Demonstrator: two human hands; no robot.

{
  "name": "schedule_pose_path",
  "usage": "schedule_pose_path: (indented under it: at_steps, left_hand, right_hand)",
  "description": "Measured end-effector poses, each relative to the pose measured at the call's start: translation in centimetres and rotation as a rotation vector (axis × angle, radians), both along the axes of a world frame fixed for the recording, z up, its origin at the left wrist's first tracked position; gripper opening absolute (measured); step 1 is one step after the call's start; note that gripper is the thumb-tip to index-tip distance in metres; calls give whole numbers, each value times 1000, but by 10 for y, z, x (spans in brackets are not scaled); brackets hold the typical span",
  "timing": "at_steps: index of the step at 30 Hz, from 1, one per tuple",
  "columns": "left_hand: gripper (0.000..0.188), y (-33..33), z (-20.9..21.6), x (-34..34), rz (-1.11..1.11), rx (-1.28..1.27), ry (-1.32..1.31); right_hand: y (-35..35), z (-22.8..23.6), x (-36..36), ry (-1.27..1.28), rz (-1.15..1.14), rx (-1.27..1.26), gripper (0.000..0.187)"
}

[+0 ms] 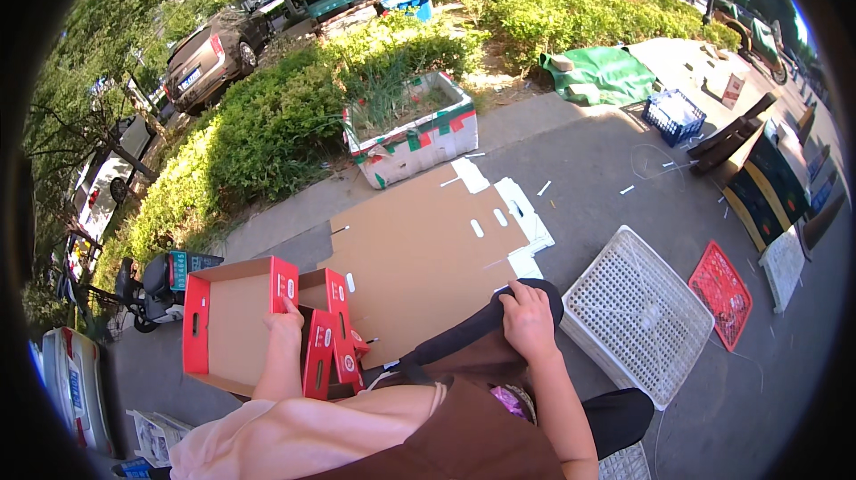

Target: The person assembles flat cardboard boxes by folding the sides and tucking in the tabs. They handle multiple boxes one at a time, stacking the finished boxes on the ground.

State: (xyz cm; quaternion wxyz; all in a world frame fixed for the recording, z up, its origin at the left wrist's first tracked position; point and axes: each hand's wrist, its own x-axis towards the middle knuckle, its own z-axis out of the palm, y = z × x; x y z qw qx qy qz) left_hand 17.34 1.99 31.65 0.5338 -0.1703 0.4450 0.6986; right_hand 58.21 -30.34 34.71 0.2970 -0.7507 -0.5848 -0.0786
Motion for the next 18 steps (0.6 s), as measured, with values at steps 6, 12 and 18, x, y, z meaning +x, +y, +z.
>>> schedule_pose_path:
  at_steps: [6, 12, 18]
  left_hand:
    - [45, -27, 12, -4, 34, 62, 135]
    - [57, -71, 5, -2, -96, -85, 175]
    - [57, -122, 17, 27, -341, -216, 234]
  right_hand:
    - [8, -15, 10, -2, -2, 39, 17]
    - [7, -9, 9, 33, -21, 92, 16]
    - [10, -8, 6, 33, -5, 161, 17]
